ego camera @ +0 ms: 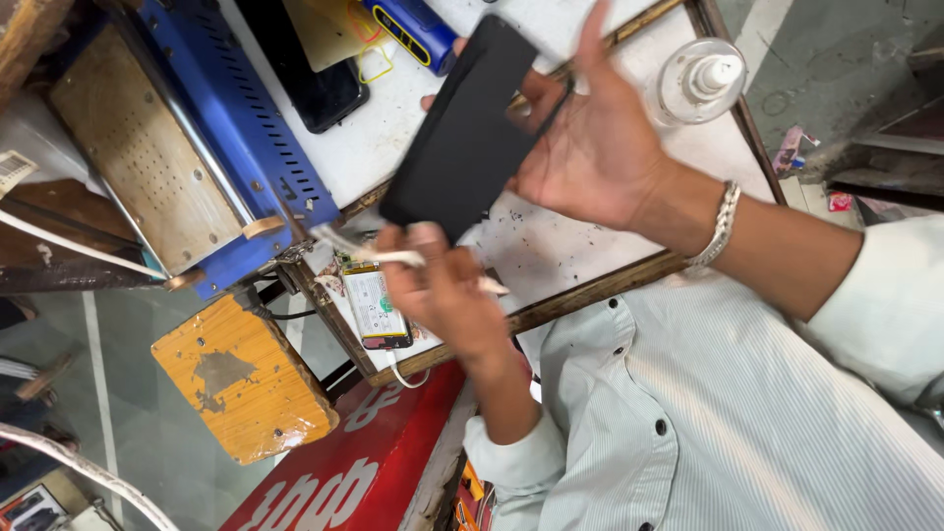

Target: The person cleans a black phone case with a cotton swab, then handles a patterned phone case and a disassembled phone. They use a screwdriver to adjust small components and place parts on the workbench.

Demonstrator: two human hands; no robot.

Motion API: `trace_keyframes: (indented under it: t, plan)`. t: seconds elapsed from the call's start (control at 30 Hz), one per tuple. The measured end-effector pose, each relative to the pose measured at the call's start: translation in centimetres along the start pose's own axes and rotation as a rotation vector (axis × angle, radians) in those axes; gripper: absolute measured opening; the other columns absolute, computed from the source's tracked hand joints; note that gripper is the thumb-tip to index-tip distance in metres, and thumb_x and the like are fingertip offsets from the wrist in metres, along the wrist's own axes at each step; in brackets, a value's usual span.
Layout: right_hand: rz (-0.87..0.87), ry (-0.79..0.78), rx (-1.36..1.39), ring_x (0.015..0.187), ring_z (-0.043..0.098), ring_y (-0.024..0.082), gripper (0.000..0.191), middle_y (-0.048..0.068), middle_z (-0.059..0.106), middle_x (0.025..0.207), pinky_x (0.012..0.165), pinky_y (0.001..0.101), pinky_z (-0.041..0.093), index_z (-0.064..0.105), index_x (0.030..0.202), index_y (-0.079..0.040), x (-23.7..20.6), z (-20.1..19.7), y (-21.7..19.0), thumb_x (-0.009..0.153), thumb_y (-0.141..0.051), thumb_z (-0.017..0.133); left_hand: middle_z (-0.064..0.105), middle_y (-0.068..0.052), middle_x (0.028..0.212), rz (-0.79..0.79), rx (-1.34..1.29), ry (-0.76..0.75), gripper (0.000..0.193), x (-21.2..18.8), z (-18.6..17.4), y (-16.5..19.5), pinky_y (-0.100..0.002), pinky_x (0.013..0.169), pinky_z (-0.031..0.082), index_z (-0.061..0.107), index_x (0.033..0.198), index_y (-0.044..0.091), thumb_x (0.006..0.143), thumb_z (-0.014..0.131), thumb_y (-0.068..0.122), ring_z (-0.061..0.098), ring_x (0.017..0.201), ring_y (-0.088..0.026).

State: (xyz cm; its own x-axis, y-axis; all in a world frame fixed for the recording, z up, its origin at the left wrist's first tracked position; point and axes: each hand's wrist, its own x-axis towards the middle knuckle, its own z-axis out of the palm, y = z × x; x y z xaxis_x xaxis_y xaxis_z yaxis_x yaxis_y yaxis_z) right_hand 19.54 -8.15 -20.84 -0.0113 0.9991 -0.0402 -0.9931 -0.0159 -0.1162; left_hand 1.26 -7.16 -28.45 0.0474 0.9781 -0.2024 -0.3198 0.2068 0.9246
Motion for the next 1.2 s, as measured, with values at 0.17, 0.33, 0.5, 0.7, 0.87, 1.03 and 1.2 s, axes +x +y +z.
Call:
trace_keyframes:
  t: [0.17,0.33,0.5,0.7,0.87,1.03,1.2]
  plan:
    - [0.363,-0.002,0.212,0.138,0.057,0.037,0.103,0.031,0.033,0.159,0.114,0.0464,0.049,0.036,0.155,-0.003,-1.7,-2.3,-0.7,0.084,-0.076,0.054,0.068,-0.003,0.089,0.032,0.38,-0.278,0.03,2.9,-2.4,4.6,-0.022,0.053,0.036,0.066,0.12,-0.004,0.096,0.074,0.011,0.046,0.06,-0.004]
    - [0.522,-0.056,-0.348,0.114,0.067,0.036,0.075,0.029,0.055,0.143,0.096,0.0476,0.057,0.035,0.158,-0.003,-2.1,-3.8,0.1,0.095,-0.027,0.069,0.054,-0.007,0.083,0.244,1.15,-0.42,0.037,3.1,-2.5,4.7,-0.03,0.062,0.042,0.066,0.118,-0.003,0.091,0.085,0.015,0.047,0.069,-0.014]
    - [0.41,0.072,-0.613,0.108,0.073,0.033,0.068,0.024,0.071,0.128,0.095,0.0405,0.061,0.042,0.151,-0.001,-2.1,-3.3,-0.5,0.088,-0.009,0.067,0.061,0.0,0.094,0.209,0.771,-0.402,0.046,1.8,-3.2,4.4,-0.024,0.065,0.047,0.049,0.154,0.013,0.108,0.056,0.008,0.055,0.077,-0.008]
    - [0.32,0.044,-0.692,0.115,0.072,0.025,0.066,0.019,0.07,0.129,0.1,0.0347,0.06,0.046,0.15,-0.002,-1.3,-1.8,-0.6,0.088,-0.007,0.068,0.055,-0.007,0.089,0.511,1.041,-0.572,0.065,1.5,-4.9,2.9,-0.029,0.069,0.049,0.052,0.154,0.015,0.096,0.049,-0.015,0.055,0.076,-0.014]
    - [0.289,0.086,-0.792,0.112,0.072,0.02,0.064,0.014,0.07,0.128,0.097,0.031,0.06,0.049,0.15,-0.001,-1.0,-1.5,-0.3,0.089,-0.007,0.069,0.052,-0.008,0.084,0.578,1.086,-0.549,0.069,2.5,-4.9,1.5,-0.034,0.065,0.043,0.052,0.153,0.014,0.094,0.052,-0.021,0.05,0.071,-0.017]
    - [0.242,0.158,-0.691,0.11,0.069,0.018,0.065,0.013,0.069,0.13,0.093,0.0299,0.058,0.048,0.153,-0.002,-1.4,-1.8,0.0,0.091,-0.007,0.069,0.054,-0.007,0.084,0.618,1.136,-0.63,0.075,1.1,-4.6,0.3,-0.038,0.06,0.042,0.054,0.152,0.016,0.086,0.051,-0.022,0.052,0.066,-0.016]
    - [0.295,0.202,-0.588,0.111,0.073,0.018,0.059,0.013,0.07,0.127,0.094,0.0281,0.06,0.051,0.145,0.0,-1.9,-2.2,0.3,0.089,-0.008,0.069,0.052,-0.008,0.083,0.619,1.131,-0.588,0.074,2.1,-5.0,0.4,-0.04,0.058,0.039,0.055,0.152,0.016,0.088,0.05,-0.02,0.05,0.064,-0.02]
